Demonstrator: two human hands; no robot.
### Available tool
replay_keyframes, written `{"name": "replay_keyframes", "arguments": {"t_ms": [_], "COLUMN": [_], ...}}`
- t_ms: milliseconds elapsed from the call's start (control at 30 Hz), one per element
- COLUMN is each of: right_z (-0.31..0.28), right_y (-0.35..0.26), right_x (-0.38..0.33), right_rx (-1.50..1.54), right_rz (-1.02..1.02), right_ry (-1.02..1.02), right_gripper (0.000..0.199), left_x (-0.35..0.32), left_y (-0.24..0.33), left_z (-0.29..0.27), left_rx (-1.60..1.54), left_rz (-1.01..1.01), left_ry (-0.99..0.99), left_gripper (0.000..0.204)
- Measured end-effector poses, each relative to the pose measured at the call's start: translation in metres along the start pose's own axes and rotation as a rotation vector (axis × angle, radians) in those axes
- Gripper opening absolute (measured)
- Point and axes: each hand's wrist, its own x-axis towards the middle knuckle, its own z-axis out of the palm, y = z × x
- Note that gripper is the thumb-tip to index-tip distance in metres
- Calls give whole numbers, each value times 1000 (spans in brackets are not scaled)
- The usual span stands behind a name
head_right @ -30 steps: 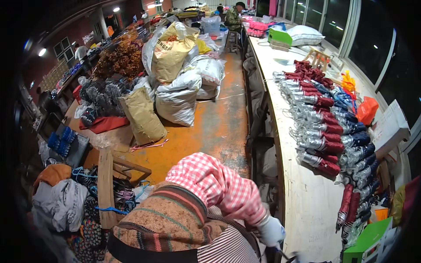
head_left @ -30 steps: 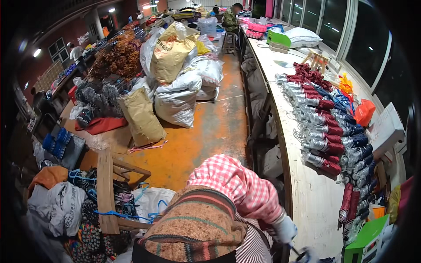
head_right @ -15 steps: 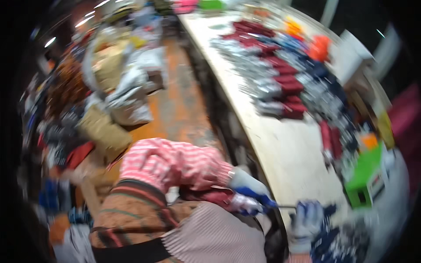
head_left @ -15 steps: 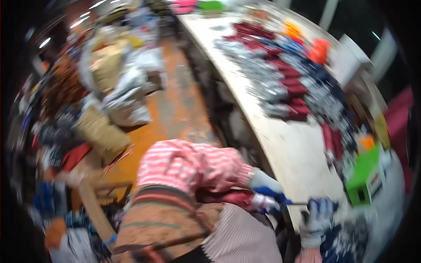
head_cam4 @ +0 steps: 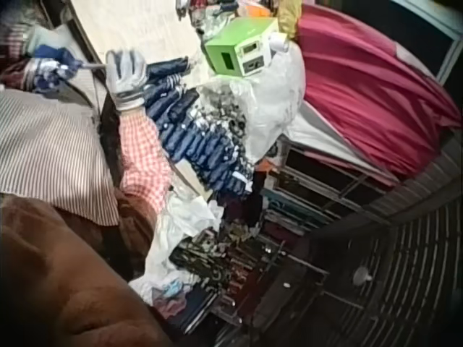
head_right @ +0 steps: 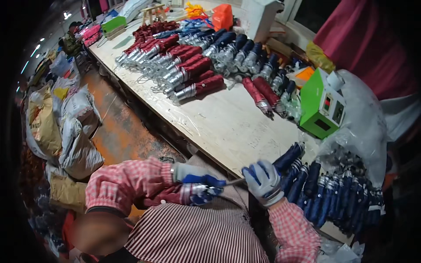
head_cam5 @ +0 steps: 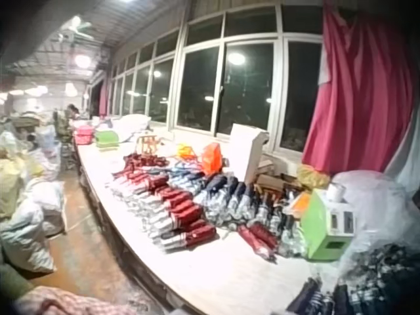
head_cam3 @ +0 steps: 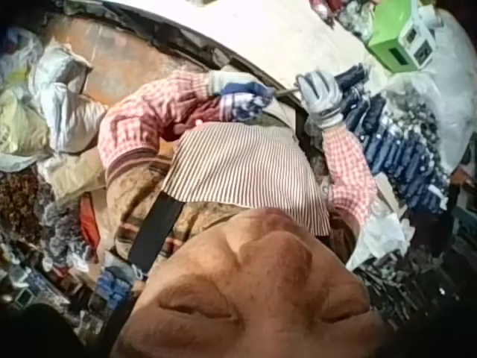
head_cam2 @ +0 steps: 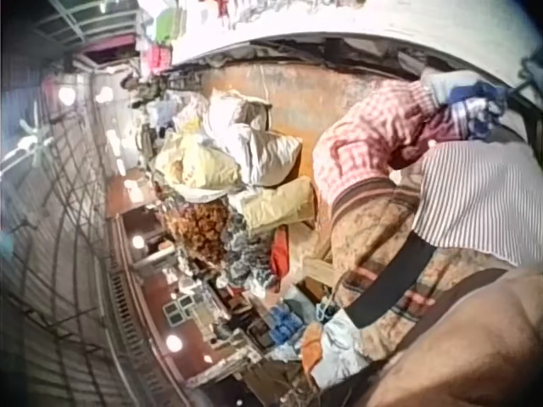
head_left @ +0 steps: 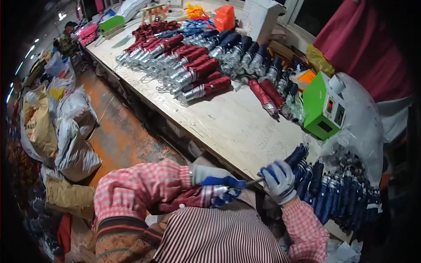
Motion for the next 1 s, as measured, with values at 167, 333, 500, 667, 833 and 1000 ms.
{"name": "replay_keyframes", "arguments": {"t_ms": [167,333,500,667,833,1000], "right_z": [37,-34,-20,-13,-95,-58], "right_y": [17,15,2,32,-2,16], "right_x": [-25,8,-24,-21,60,-6], "right_rx": [679,911,68,916,79,499], "right_rz": [527,460,-33,555,15,422], "right_ry": [-1497,-1028,-380,-1510,-438,-1323], "right_gripper": [51,42,54,53,45,45], "left_x": [35,-1,8,31,33,39], "left_y": [-4,1,1,-13,5,1], "left_z": [6,24,5,15,14,43], "left_rx": [1597,1393,197,1743,753,1496], "left_rz": [-52,184,-117,340,-45,288], "left_ry": [232,360,-304,220,16,265], "left_gripper": [34,28,33,43,37,35]}}
